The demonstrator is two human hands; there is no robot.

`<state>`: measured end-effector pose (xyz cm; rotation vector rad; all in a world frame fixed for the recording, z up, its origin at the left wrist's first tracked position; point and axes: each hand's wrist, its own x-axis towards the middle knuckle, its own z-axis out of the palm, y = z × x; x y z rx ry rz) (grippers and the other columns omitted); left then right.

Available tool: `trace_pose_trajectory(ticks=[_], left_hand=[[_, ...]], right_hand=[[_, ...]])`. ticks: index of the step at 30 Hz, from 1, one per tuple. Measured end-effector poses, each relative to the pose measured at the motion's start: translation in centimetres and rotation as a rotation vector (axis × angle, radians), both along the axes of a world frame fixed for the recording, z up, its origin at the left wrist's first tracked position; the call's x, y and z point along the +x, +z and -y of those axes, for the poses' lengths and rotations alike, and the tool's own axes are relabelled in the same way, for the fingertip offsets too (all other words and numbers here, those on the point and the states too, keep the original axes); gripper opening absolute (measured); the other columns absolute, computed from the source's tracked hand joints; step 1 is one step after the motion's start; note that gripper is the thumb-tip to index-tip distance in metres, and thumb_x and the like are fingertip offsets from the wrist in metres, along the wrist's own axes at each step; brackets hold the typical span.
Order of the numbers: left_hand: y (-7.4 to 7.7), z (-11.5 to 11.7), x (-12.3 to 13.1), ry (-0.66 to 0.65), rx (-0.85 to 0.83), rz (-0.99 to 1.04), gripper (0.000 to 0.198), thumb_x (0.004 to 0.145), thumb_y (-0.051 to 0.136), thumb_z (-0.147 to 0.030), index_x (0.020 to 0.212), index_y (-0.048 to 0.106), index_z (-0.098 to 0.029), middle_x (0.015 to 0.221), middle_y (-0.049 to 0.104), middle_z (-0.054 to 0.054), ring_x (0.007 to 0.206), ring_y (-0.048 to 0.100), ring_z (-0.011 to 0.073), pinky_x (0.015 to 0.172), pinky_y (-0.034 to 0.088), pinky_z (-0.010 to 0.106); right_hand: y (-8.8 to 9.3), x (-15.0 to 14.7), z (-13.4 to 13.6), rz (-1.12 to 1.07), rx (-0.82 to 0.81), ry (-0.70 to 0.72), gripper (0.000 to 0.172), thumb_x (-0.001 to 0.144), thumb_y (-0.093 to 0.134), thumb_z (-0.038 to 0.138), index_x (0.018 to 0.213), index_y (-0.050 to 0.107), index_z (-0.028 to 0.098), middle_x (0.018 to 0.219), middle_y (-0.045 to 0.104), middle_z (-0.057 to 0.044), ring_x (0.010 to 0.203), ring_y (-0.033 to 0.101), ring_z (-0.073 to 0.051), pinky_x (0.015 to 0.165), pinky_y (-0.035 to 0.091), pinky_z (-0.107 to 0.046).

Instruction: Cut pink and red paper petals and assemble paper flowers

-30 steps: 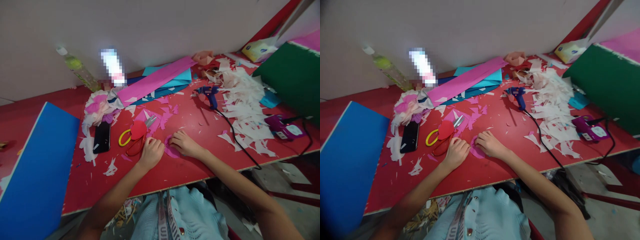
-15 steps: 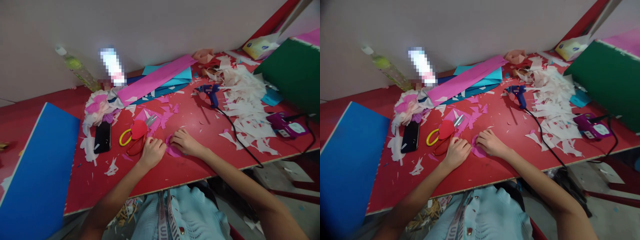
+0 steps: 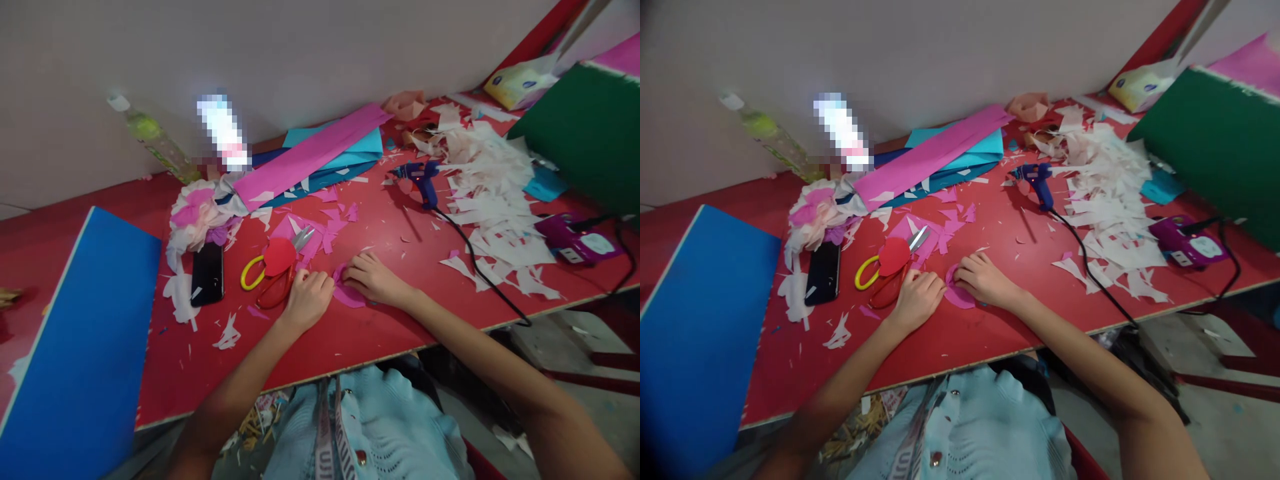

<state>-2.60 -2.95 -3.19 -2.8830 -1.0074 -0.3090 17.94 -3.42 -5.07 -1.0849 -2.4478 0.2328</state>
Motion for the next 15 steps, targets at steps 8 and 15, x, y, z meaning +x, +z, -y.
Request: trace_pose_trajectory(ticks=[8, 15], left_hand=[[-0.17, 0.0, 0.08, 0.02, 0.005, 0.008, 0.02, 0.093, 0.039, -0.022, 0.077, 0.05, -0.018, 0.075, 0.056, 0.002, 0.07, 0.051, 0.0169, 0.071, 0.03, 0.034], [-0.39, 0.0, 0.07, 0.021, 0.009, 0.018, 0.019, 0.093, 0.039, -0.022, 0.079, 0.05, -0.018, 0.075, 0.056, 0.002, 0.069, 0.051, 0.0172, 0.071, 0.03, 0.035]], right_hand=[[-0.02, -0.09, -0.04, 0.036, 0.026, -0.031, 0.023, 0.093, 0.041, 0.026, 0.085, 0.061, 0.015, 0.08, 0.056, -0.008, 0.077, 0.044, -0.019, 0.075, 0.034, -0.033], [0.33, -0.1, -0.09, 0.018, 0.009, -0.025, 0.023, 0.093, 0.041, 0.024, 0.086, 0.061, 0.015, 0.08, 0.055, -0.008, 0.076, 0.043, -0.019, 0.074, 0.034, -0.033]])
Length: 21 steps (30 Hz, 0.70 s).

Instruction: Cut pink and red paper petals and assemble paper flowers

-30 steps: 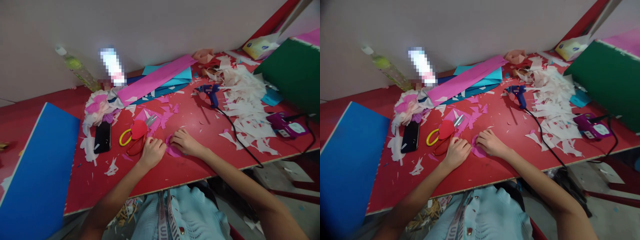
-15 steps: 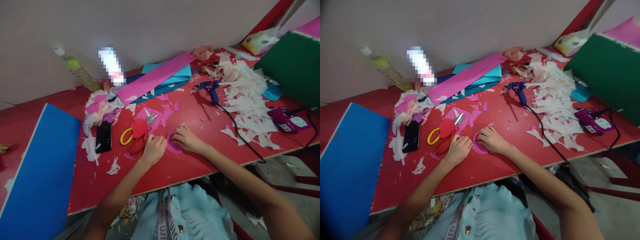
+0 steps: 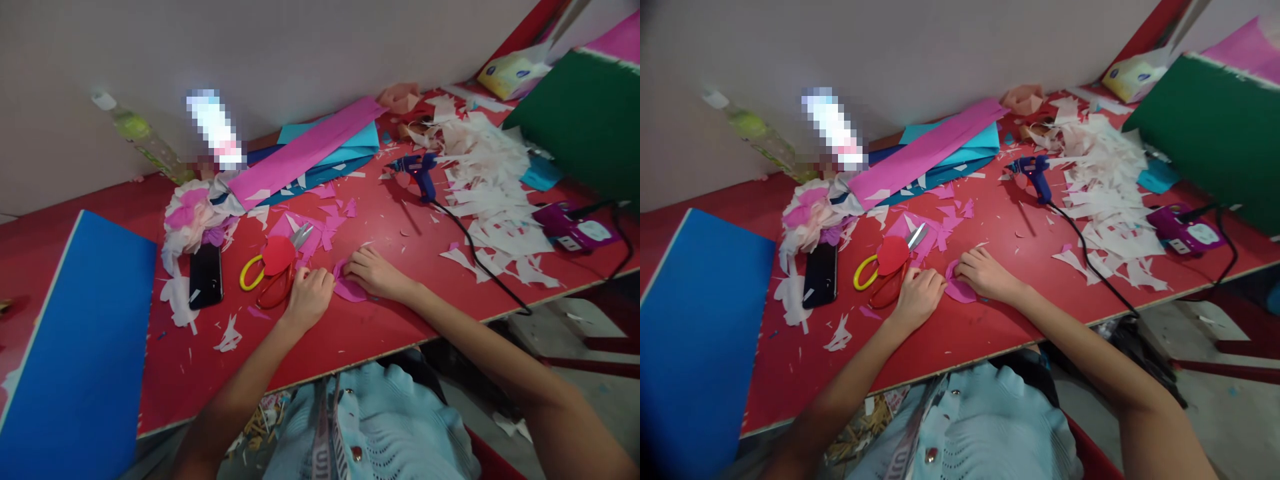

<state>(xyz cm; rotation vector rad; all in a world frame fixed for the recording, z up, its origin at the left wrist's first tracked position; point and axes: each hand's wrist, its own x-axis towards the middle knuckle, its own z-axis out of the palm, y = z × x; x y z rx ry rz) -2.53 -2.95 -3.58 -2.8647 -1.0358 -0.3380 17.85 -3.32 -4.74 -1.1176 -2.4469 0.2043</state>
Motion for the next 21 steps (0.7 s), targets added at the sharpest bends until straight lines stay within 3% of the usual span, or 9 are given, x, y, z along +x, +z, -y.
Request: trace_pose_trajectory(ticks=[15, 21], left_hand=[[-0.01, -0.06, 0.07, 0.012, -0.038, -0.001, 0.019, 0.093, 0.039, -0.024, 0.08, 0.051, -0.017, 0.077, 0.057, 0.003, 0.073, 0.052, 0.0178, 0.074, 0.032, 0.035], [-0.02, -0.07, 0.07, 0.009, -0.029, -0.007, 0.017, 0.092, 0.04, -0.023, 0.081, 0.051, -0.017, 0.077, 0.057, 0.003, 0.074, 0.053, 0.0184, 0.074, 0.032, 0.035]], right_hand=[[0.52, 0.29, 0.23, -0.021, -0.082, -0.015, 0.012, 0.084, 0.047, 0.02, 0.087, 0.058, 0.015, 0.084, 0.053, -0.01, 0.078, 0.043, -0.02, 0.074, 0.036, -0.035], [0.29, 0.31, 0.03, -0.05, -0.057, -0.008, 0.013, 0.087, 0.044, 0.02, 0.085, 0.057, 0.016, 0.082, 0.053, -0.009, 0.078, 0.043, -0.02, 0.073, 0.035, -0.035]])
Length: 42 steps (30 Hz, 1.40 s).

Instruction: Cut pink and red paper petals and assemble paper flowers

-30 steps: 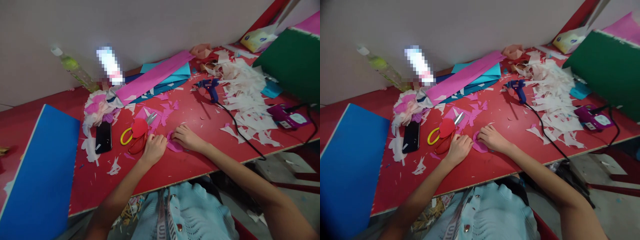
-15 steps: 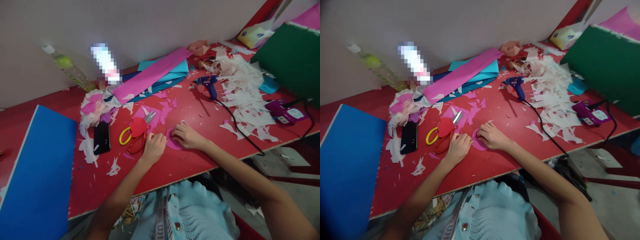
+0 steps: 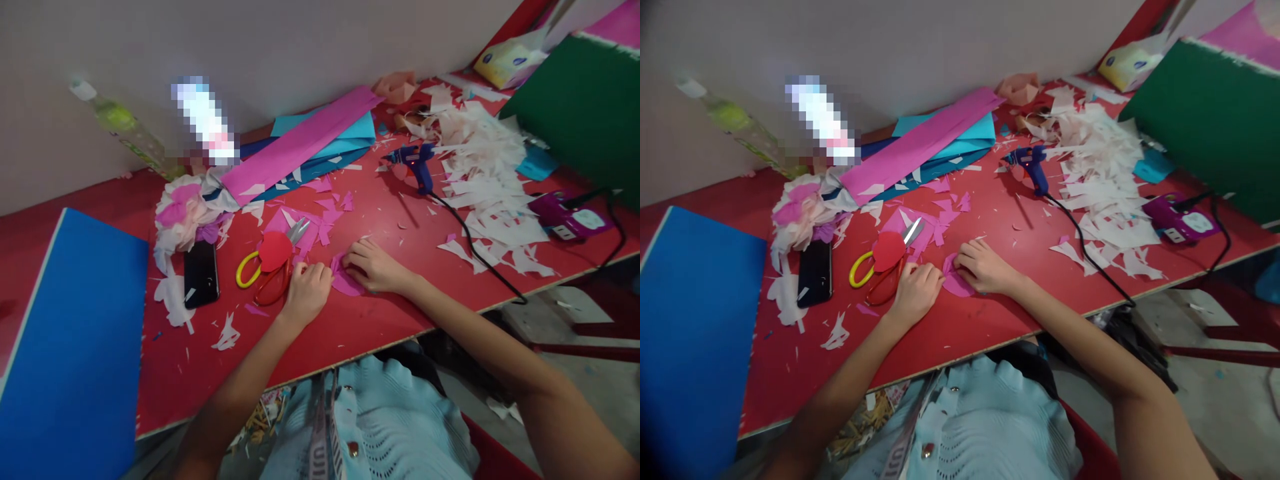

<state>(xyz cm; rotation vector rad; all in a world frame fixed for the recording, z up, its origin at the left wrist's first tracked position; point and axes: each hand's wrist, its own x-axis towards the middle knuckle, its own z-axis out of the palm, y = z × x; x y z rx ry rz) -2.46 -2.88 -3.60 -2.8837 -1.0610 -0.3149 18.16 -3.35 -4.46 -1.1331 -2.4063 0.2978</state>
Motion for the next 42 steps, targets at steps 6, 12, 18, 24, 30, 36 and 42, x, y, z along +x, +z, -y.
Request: trace_pose_trajectory(ticks=[6, 12, 18, 24, 30, 36, 42], left_hand=[[0.1, 0.0, 0.0, 0.001, 0.007, -0.012, 0.018, 0.092, 0.04, -0.022, 0.08, 0.051, -0.017, 0.076, 0.057, 0.004, 0.073, 0.053, 0.0181, 0.074, 0.032, 0.035], [0.1, -0.1, 0.0, -0.013, 0.025, -0.01, 0.018, 0.092, 0.039, -0.021, 0.079, 0.051, -0.017, 0.075, 0.056, 0.003, 0.07, 0.052, 0.0175, 0.074, 0.031, 0.035], [0.0, -0.1, -0.2, -0.028, 0.042, 0.0, 0.018, 0.092, 0.039, -0.019, 0.078, 0.051, -0.017, 0.074, 0.055, 0.003, 0.068, 0.05, 0.0174, 0.075, 0.031, 0.035], [0.0, -0.2, -0.4, -0.013, 0.036, 0.001, 0.018, 0.092, 0.039, -0.019, 0.079, 0.052, -0.017, 0.075, 0.055, 0.003, 0.071, 0.051, 0.0178, 0.075, 0.031, 0.036], [-0.1, -0.3, -0.3, -0.004, 0.039, -0.002, 0.018, 0.092, 0.039, -0.018, 0.081, 0.053, -0.017, 0.076, 0.057, 0.004, 0.073, 0.052, 0.0184, 0.075, 0.032, 0.036], [-0.2, -0.3, -0.3, -0.004, 0.052, 0.008, 0.019, 0.092, 0.038, -0.02, 0.082, 0.053, -0.017, 0.076, 0.057, 0.003, 0.072, 0.052, 0.0178, 0.075, 0.032, 0.035], [-0.2, -0.3, -0.3, 0.0, 0.058, 0.016, 0.019, 0.093, 0.039, -0.021, 0.081, 0.053, -0.017, 0.076, 0.058, 0.003, 0.072, 0.053, 0.0173, 0.074, 0.032, 0.035]], right_hand=[[0.0, -0.1, -0.1, 0.004, -0.008, -0.016, 0.017, 0.089, 0.042, 0.02, 0.084, 0.057, 0.016, 0.082, 0.054, -0.009, 0.078, 0.044, -0.02, 0.073, 0.035, -0.034], [-0.1, 0.7, -0.4, 0.0, -0.012, -0.015, 0.018, 0.09, 0.042, 0.021, 0.086, 0.059, 0.017, 0.084, 0.055, -0.009, 0.08, 0.047, -0.02, 0.075, 0.037, -0.035], [-0.2, 1.1, -0.6, 0.007, -0.009, -0.015, 0.019, 0.091, 0.042, 0.022, 0.088, 0.059, 0.017, 0.085, 0.056, -0.009, 0.081, 0.048, -0.02, 0.075, 0.037, -0.035], [-0.3, 1.5, -0.6, 0.033, -0.003, -0.03, 0.017, 0.09, 0.042, 0.022, 0.088, 0.058, 0.017, 0.085, 0.056, -0.009, 0.081, 0.047, -0.02, 0.074, 0.036, -0.035], [-0.3, 2.1, -0.6, 0.058, 0.017, -0.057, 0.019, 0.09, 0.041, 0.023, 0.086, 0.058, 0.017, 0.086, 0.056, -0.01, 0.081, 0.047, -0.021, 0.073, 0.035, -0.036], [-0.2, 2.0, -0.4, 0.042, 0.021, -0.046, 0.016, 0.089, 0.044, 0.024, 0.088, 0.058, 0.017, 0.089, 0.057, -0.01, 0.083, 0.049, -0.022, 0.074, 0.037, -0.037], [-0.3, 2.1, -0.6, 0.042, 0.021, -0.062, 0.02, 0.091, 0.041, 0.024, 0.086, 0.059, 0.018, 0.087, 0.057, -0.01, 0.083, 0.049, -0.021, 0.074, 0.037, -0.037]])
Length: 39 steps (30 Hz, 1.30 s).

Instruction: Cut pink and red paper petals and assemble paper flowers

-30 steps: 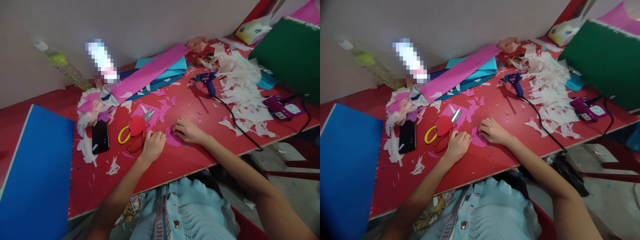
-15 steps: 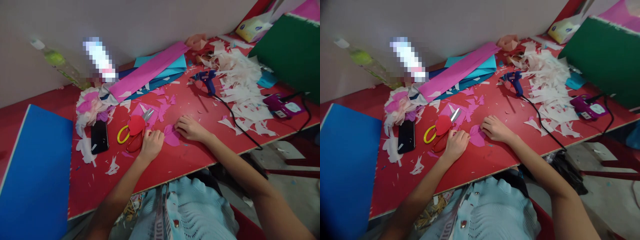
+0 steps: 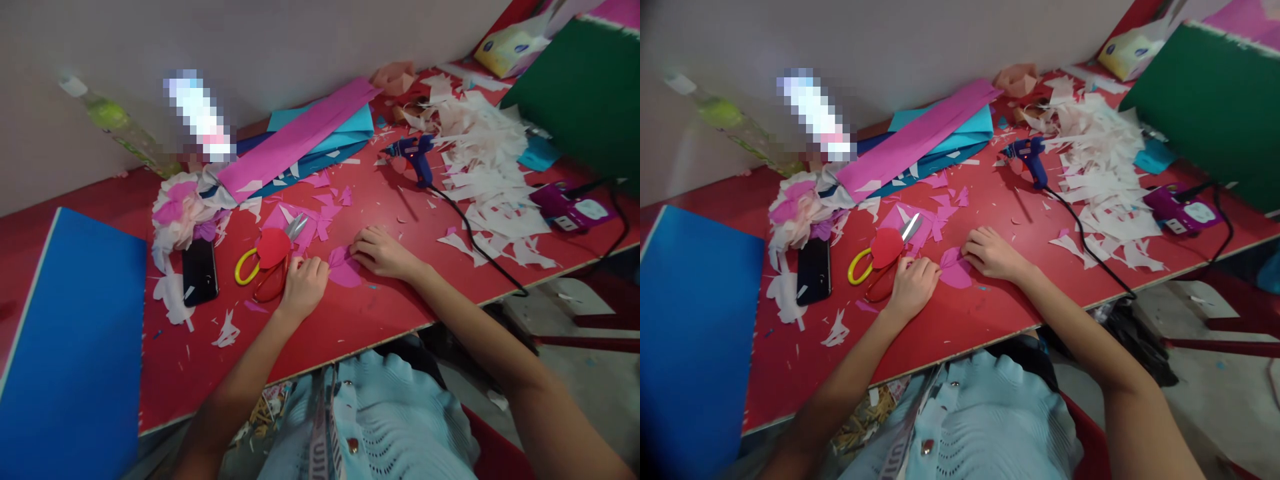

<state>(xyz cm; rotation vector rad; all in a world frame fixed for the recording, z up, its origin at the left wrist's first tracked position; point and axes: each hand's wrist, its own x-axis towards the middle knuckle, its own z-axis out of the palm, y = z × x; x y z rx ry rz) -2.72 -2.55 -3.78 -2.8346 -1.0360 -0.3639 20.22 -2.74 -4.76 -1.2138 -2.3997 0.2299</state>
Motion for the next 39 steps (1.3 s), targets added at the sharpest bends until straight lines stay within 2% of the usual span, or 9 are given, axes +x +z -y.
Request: trace_pose_trajectory(ticks=[9, 13, 17, 22, 39], left_hand=[[-0.3, 0.2, 0.3, 0.068, 0.02, 0.036, 0.02, 0.092, 0.041, -0.022, 0.077, 0.054, -0.016, 0.073, 0.058, 0.003, 0.071, 0.053, 0.0168, 0.076, 0.032, 0.034], [-0.4, 0.3, 0.5, 0.105, 0.018, 0.062, 0.019, 0.09, 0.044, -0.022, 0.076, 0.054, -0.017, 0.072, 0.059, 0.002, 0.07, 0.053, 0.0159, 0.076, 0.032, 0.034], [-0.3, 0.4, 0.6, 0.142, -0.018, 0.085, 0.014, 0.088, 0.048, -0.022, 0.076, 0.054, -0.017, 0.075, 0.061, 0.002, 0.073, 0.055, 0.0159, 0.077, 0.033, 0.034], [-0.2, 0.4, 0.6, 0.164, -0.048, 0.079, 0.012, 0.088, 0.049, -0.022, 0.078, 0.054, -0.017, 0.076, 0.061, 0.003, 0.073, 0.056, 0.0164, 0.074, 0.033, 0.034], [0.4, -0.1, 0.1, 0.018, -0.051, 0.0, 0.016, 0.09, 0.045, -0.02, 0.08, 0.057, -0.017, 0.074, 0.059, 0.003, 0.075, 0.055, 0.0175, 0.073, 0.034, 0.033]], right_hand=[[0.4, 0.5, 0.0, -0.034, 0.085, -0.092, 0.018, 0.09, 0.043, 0.025, 0.085, 0.059, 0.018, 0.084, 0.057, -0.01, 0.08, 0.048, -0.021, 0.071, 0.037, -0.036], [0.5, -0.8, 0.5, -0.108, 0.127, -0.018, 0.015, 0.088, 0.046, 0.024, 0.085, 0.059, 0.017, 0.083, 0.056, -0.009, 0.077, 0.048, -0.02, 0.07, 0.037, -0.035], [0.3, -2.2, 0.8, -0.069, 0.078, 0.086, 0.017, 0.089, 0.045, 0.024, 0.088, 0.061, 0.016, 0.083, 0.056, -0.008, 0.078, 0.046, -0.019, 0.07, 0.036, -0.034], [0.1, -2.4, 0.7, -0.006, 0.038, 0.097, 0.02, 0.09, 0.046, 0.026, 0.089, 0.062, 0.016, 0.083, 0.057, -0.008, 0.078, 0.044, -0.019, 0.072, 0.035, -0.033], [-0.1, -2.4, 0.6, 0.022, 0.084, 0.055, 0.022, 0.091, 0.044, 0.025, 0.087, 0.063, 0.016, 0.083, 0.057, -0.008, 0.076, 0.043, -0.019, 0.071, 0.032, -0.032]])
